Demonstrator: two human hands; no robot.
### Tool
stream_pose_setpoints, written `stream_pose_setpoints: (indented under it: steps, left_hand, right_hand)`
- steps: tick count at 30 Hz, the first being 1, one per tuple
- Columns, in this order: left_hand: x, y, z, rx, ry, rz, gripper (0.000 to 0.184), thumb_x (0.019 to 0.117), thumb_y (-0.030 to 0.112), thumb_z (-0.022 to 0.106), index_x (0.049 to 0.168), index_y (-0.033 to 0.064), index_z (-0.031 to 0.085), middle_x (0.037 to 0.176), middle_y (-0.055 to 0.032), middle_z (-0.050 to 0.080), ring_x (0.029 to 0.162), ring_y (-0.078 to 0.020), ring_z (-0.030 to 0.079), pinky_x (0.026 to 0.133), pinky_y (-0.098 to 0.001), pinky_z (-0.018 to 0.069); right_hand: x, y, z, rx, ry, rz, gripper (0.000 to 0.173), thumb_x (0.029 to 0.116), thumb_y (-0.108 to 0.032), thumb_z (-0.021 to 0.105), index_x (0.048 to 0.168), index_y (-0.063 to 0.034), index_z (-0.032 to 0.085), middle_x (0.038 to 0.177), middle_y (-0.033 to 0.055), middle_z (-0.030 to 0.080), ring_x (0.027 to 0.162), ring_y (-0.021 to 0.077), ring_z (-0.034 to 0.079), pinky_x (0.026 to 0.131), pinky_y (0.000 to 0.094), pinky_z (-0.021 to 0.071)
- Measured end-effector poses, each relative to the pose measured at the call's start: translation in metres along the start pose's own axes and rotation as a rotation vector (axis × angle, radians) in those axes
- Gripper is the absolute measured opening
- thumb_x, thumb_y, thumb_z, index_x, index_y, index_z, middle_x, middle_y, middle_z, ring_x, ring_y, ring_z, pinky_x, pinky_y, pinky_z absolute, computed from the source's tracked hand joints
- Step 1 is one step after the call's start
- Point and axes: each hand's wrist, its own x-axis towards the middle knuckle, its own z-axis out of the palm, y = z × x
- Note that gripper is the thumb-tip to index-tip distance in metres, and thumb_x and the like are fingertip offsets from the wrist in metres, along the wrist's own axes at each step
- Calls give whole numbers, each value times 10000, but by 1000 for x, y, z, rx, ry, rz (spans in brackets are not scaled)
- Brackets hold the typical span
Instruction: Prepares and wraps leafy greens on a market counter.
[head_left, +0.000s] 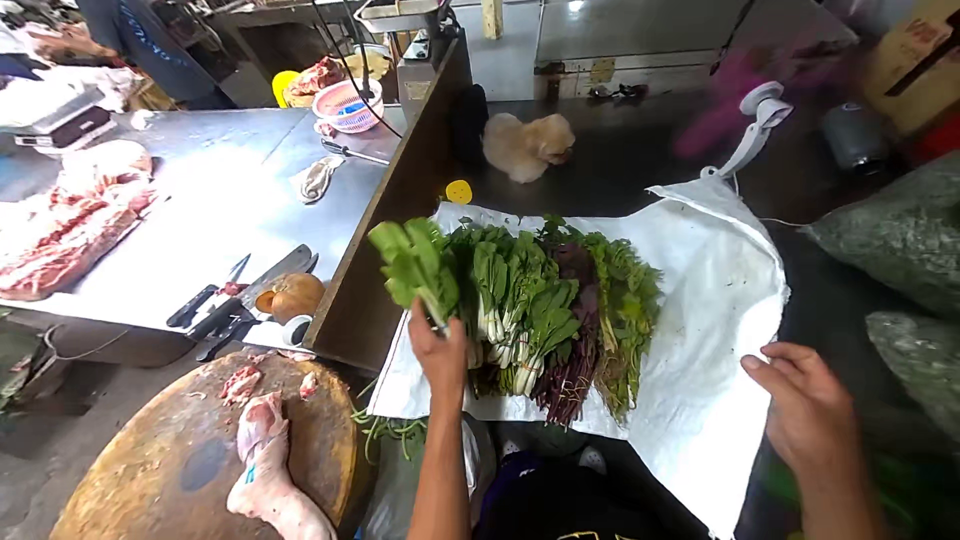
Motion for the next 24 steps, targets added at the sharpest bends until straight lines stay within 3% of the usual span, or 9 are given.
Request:
stream_pose_setpoints:
  steps: [3,5,7,9,12,14,17,20,24]
  left_hand:
    - [-1,19,37,100,-335,120,702,909,203,687,1515,-36,426,1324,-289,606,1229,-414,601,1040,-567,492]
    - [-1,17,55,141,-522,142,697,936,278,676,1549,58,427,1401,-247,575,1301,-425,549,1076,-632,434]
    - [-1,5,51,99,-420,133,609,959,296,652,1497,54,500,1424,-235,567,1338,-414,524,1111,-624,405]
    - [10,-17,24,160,-253,32,506,989,245,609,1408,-35,561,1401,-288,570,1343,-444,516,1145,-603,381]
    - [33,-69,-13,467,-308,-231,567,1025,318,534,1438,-68,513,1437,-347,506,1345,-500,493,1123,-642,378]
    - [40,-90,-23,580,-418,-341,604,1032,359,518,1462,-65,482,1463,-358,474,1331,-528,497,1077,-690,401]
    - [46,-94,-26,675,-425,-361,555,1019,369,539,1371,-60,559,1296,-340,615,1214,-520,598,977,-716,460]
    - [56,-88,-25,661,-489,-432,519,975,354,625,1259,-80,624,1234,-353,636,1202,-530,596,970,-731,450]
    - [71,-66,-32,356,-462,-407,288,937,151,680,1114,-76,677,1079,-298,668,1026,-436,639,894,-648,490]
  right_hand:
    - [0,-5,2,3,26,-9,232,887,-3,617,1070,-133,561,867,-129,629,806,-20,632,771,171,567]
    - [-1,-12,7,10,48,-14,353,888,16,606,1212,-69,493,1048,-71,641,935,-8,655,844,187,578]
    - [0,-24,8,-7,57,-5,622,894,28,585,1463,24,334,1349,49,550,1128,0,622,943,183,551]
    - [-1,-26,1,1,46,58,703,930,7,551,1559,25,237,1510,100,439,1243,15,561,1018,187,502]
    - [-2,-14,-11,53,67,155,457,956,-55,521,1408,-6,472,1211,-10,661,1036,21,674,908,226,585]
    - [-4,-11,-12,72,69,213,352,961,-96,516,1305,-39,561,1070,-38,710,938,37,707,841,252,617]
    - [-3,-14,-9,115,47,246,374,974,-112,526,1334,-17,562,1078,14,720,945,90,718,849,307,627]
    - [2,-18,-4,121,13,206,373,968,-112,543,1319,12,573,1081,52,718,958,119,717,860,312,621]
    - [5,-24,-1,123,-5,145,354,964,-117,550,1292,11,592,1061,33,720,950,96,713,857,276,614]
